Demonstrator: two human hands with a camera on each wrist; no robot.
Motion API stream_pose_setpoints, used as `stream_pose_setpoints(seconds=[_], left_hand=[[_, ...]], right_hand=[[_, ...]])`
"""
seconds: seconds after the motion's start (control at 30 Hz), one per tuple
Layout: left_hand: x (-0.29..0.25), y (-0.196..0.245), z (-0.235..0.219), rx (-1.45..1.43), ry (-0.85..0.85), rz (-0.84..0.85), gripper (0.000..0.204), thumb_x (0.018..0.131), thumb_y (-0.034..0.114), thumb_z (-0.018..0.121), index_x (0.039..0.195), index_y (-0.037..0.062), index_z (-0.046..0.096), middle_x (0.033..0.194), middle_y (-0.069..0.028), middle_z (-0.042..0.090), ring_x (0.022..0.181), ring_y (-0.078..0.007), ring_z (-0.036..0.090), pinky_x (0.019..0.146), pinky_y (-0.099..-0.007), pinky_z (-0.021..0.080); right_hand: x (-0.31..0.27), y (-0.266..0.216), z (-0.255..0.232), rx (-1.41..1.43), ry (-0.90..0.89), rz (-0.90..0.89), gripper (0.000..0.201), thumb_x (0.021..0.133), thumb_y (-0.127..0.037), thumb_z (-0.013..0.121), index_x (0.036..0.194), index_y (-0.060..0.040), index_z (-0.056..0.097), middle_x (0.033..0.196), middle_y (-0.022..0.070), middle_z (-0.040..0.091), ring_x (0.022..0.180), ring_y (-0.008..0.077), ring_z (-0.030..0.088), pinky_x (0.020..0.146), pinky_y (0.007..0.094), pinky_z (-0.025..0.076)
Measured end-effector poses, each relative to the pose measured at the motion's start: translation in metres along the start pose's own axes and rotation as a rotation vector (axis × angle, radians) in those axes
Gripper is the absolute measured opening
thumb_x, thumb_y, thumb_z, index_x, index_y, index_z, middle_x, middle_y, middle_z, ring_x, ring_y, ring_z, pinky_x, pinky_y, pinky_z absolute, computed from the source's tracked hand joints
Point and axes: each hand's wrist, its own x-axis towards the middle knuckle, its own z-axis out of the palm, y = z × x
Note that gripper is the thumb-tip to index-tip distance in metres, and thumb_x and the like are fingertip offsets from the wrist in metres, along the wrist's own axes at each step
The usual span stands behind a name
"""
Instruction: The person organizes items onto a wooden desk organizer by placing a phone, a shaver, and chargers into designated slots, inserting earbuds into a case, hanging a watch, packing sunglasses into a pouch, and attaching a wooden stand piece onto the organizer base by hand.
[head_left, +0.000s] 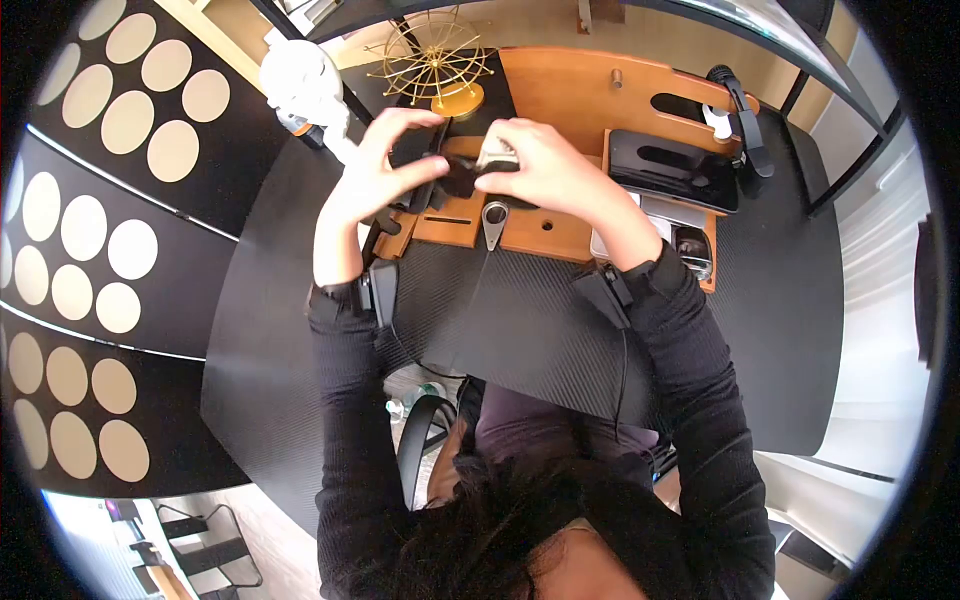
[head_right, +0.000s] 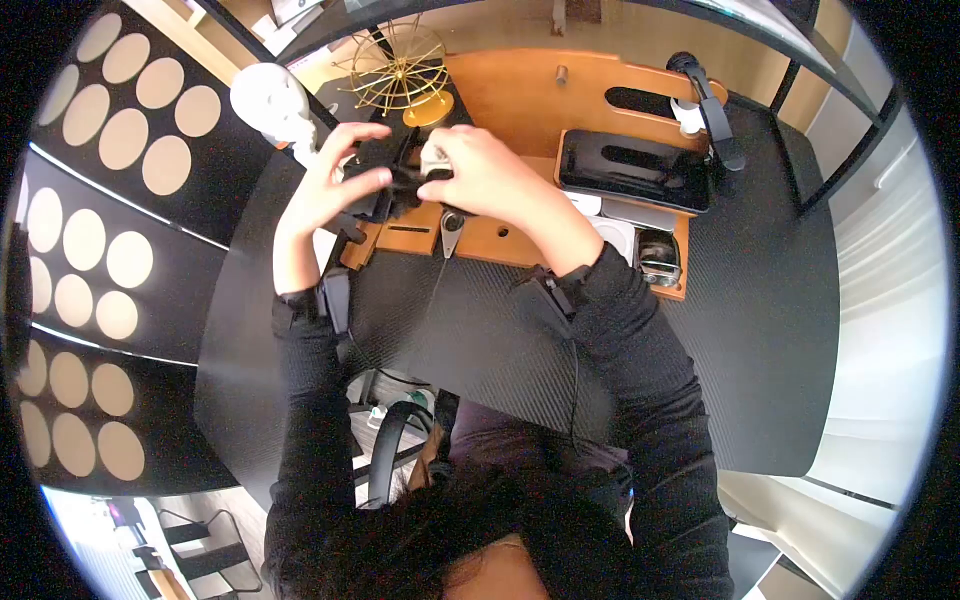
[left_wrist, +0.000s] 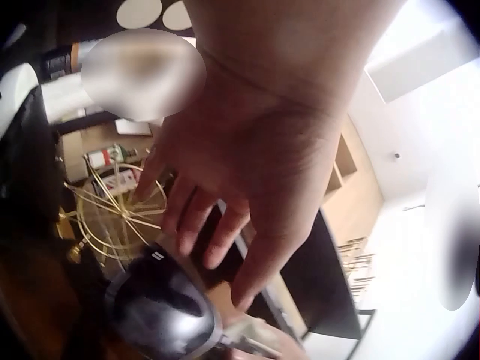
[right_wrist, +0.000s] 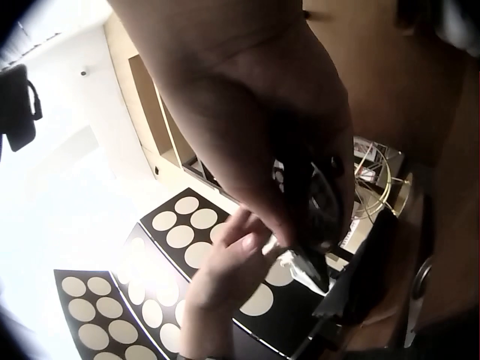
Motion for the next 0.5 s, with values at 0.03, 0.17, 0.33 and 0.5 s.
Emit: stream_pose_setpoints(seconds=[0.03,0.17,0.33,0.5], left_hand=[[0.0,-0.034,-0.001,0.23,0.062,-0.041,0.051,0.082,0.024,0.076,0.128,0.0088,0.058,0.121,-0.0121,0.056,0.12,-0.0274,0.051,0.105,-0.04,0.038],[-0.016,-0.115,0.021,0.662,0.022,-0.381,0.071,0.074,0.046,0.079,0.133,0.0133,0.056,0.126,-0.0157,0.055,0.114,-0.0322,0.058,0.097,-0.0429,0.048],[-0.018,-0.116,0.031,0.862,0.081,-0.423,0.089,0.061,0.045,0.084,0.139,0.0182,0.05,0.126,-0.015,0.057,0.113,-0.0326,0.06,0.093,-0.0433,0.051],[-0.013,-0.103,0.038,0.83,0.264,-0.413,0.093,0.057,0.04,0.087,0.138,0.0161,0.049,0.116,-0.0143,0.057,0.107,-0.0335,0.06,0.085,-0.0419,0.053]], right_hand=[[-0.001,-0.008,-0.008,0.009,0.012,0.06,0.036,0.074,-0.024,0.078,0.095,0.0009,0.063,0.094,0.0202,0.065,0.094,0.0371,0.063,0.081,0.0429,0.051],[-0.004,-0.008,-0.018,-0.005,0.051,0.09,0.033,0.075,-0.022,0.076,0.094,0.0021,0.063,0.095,0.0195,0.065,0.091,0.0372,0.063,0.081,0.0426,0.051],[-0.003,-0.01,-0.022,0.064,0.059,0.157,0.033,0.078,-0.025,0.074,0.094,0.0022,0.064,0.095,0.0195,0.065,0.092,0.0355,0.064,0.082,0.041,0.051],[0.002,-0.002,0.004,0.24,0.178,0.031,0.035,0.081,-0.025,0.073,0.1,0.002,0.063,0.1,0.0193,0.065,0.095,0.0326,0.064,0.085,0.0403,0.051]])
